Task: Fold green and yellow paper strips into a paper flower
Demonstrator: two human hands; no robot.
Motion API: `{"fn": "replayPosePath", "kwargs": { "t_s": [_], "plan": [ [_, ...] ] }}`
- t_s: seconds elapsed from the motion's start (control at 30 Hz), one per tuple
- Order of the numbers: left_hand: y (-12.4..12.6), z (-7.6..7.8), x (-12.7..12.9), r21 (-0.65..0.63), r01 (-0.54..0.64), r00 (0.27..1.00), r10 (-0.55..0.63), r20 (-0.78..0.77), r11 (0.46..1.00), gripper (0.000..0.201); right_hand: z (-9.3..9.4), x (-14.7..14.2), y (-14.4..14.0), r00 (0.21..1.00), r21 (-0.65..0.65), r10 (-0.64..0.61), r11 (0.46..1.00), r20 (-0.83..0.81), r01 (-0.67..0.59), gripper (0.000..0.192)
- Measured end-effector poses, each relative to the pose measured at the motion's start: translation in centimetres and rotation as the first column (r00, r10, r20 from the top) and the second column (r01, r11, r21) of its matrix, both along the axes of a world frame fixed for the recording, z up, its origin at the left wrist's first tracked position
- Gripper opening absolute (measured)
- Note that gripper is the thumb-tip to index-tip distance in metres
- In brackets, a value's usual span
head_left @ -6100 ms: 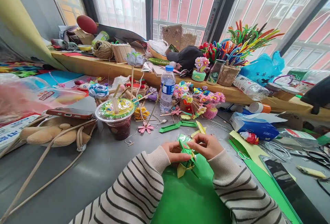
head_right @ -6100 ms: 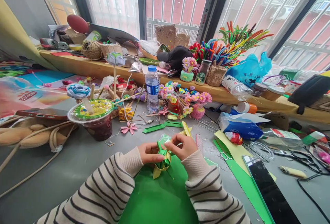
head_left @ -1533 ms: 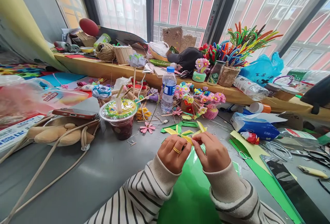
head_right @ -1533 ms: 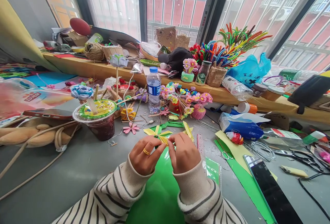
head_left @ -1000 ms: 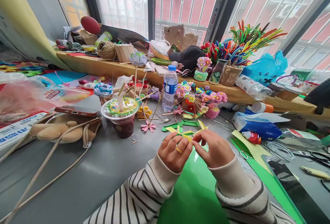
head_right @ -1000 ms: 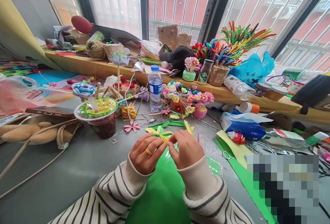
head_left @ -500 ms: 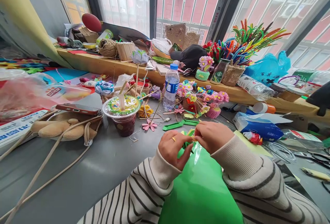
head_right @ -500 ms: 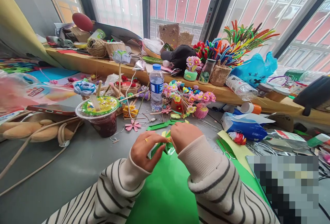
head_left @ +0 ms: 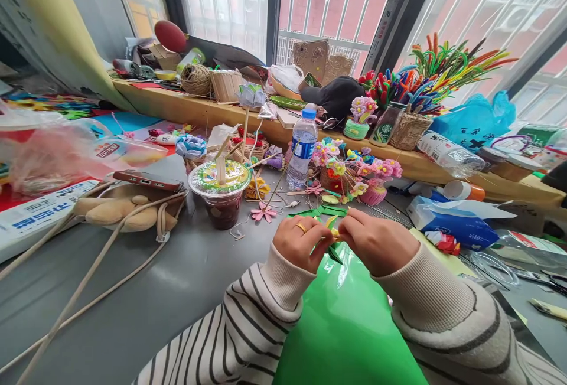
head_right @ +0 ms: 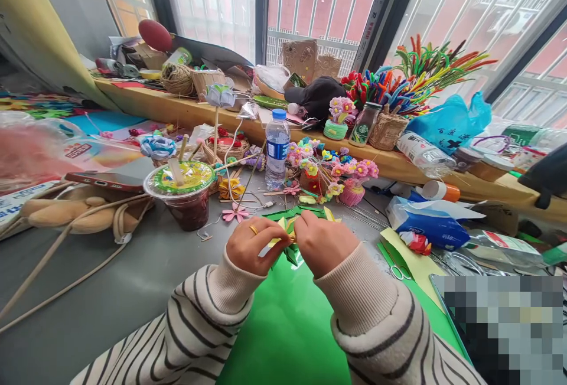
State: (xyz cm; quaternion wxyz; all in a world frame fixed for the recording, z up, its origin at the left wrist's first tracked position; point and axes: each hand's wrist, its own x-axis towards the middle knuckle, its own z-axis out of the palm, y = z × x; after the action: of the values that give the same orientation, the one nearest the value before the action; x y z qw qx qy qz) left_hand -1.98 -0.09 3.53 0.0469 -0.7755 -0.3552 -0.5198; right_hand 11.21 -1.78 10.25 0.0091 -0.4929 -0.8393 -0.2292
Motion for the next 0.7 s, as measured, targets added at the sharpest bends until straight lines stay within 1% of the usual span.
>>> {"fn": "replayPosePath", "kwargs": {
  "t_s": [0.07, 0.17, 0.27, 0.4, 0.47, 0.5, 0.53, 0.6, 0.67, 0.7],
  "plan": [
    [-0.1, 0.1, 0.0, 0.025, -0.013, 1.000, 0.014, -0.028, 1.000, 0.008, -0.6, 0.3, 0.0, 0.992, 0.102, 0.121, 0.988, -0.022, -0.118, 0.019],
    [0.0, 0.0, -0.1, 0.071, -0.039, 0.998, 0.043, -0.047, 0.997, 0.007, -1.2, 0.5, -0.1, 0.978, 0.209, 0.206, 0.959, -0.041, -0.193, 0.024],
    [0.0, -0.2, -0.3, 0.107, -0.053, 0.996, 0.060, -0.062, 0.993, 0.005, -1.3, 0.3, -0.2, 0.972, 0.239, 0.233, 0.947, -0.041, -0.217, 0.030],
    [0.0, -0.3, -0.3, 0.152, -0.056, 0.996, 0.067, -0.067, 0.987, 0.005, -1.6, -0.1, -0.4, 0.971, 0.224, 0.237, 0.949, -0.034, -0.224, 0.031],
    [0.0, -0.4, -0.3, 0.160, -0.057, 0.995, 0.069, -0.067, 0.985, 0.006, -2.2, -0.4, -0.4, 0.975, 0.264, 0.217, 0.944, -0.047, -0.198, 0.033],
    [0.1, -0.5, -0.2, 0.158, -0.059, 0.995, 0.071, -0.070, 0.986, 0.007, -2.5, -0.5, -0.3, 0.979, 0.329, 0.185, 0.933, -0.088, -0.147, 0.035],
    [0.1, -0.5, -0.2, 0.154, -0.062, 0.995, 0.074, -0.073, 0.986, 0.008, -2.9, -0.6, -0.2, 0.978, 0.335, 0.183, 0.932, -0.100, -0.140, 0.036],
    [0.3, -0.6, -0.3, 0.147, -0.069, 0.994, 0.079, -0.069, 0.987, 0.009, -3.4, -0.6, 0.0, 0.972, 0.295, 0.165, 0.949, -0.170, -0.109, 0.035],
    [0.5, -0.7, -0.4, 0.141, -0.066, 0.997, 0.072, -0.037, 0.988, 0.007, -3.7, -0.3, 0.1, 0.924, 0.202, 0.155, 0.975, -0.350, -0.087, 0.028],
    [0.5, -0.8, -0.4, 0.135, -0.064, 0.998, 0.066, -0.010, 0.989, 0.005, -3.7, -0.1, 0.1, 0.877, 0.159, 0.138, 0.985, -0.461, -0.071, 0.025]
  ]
}}
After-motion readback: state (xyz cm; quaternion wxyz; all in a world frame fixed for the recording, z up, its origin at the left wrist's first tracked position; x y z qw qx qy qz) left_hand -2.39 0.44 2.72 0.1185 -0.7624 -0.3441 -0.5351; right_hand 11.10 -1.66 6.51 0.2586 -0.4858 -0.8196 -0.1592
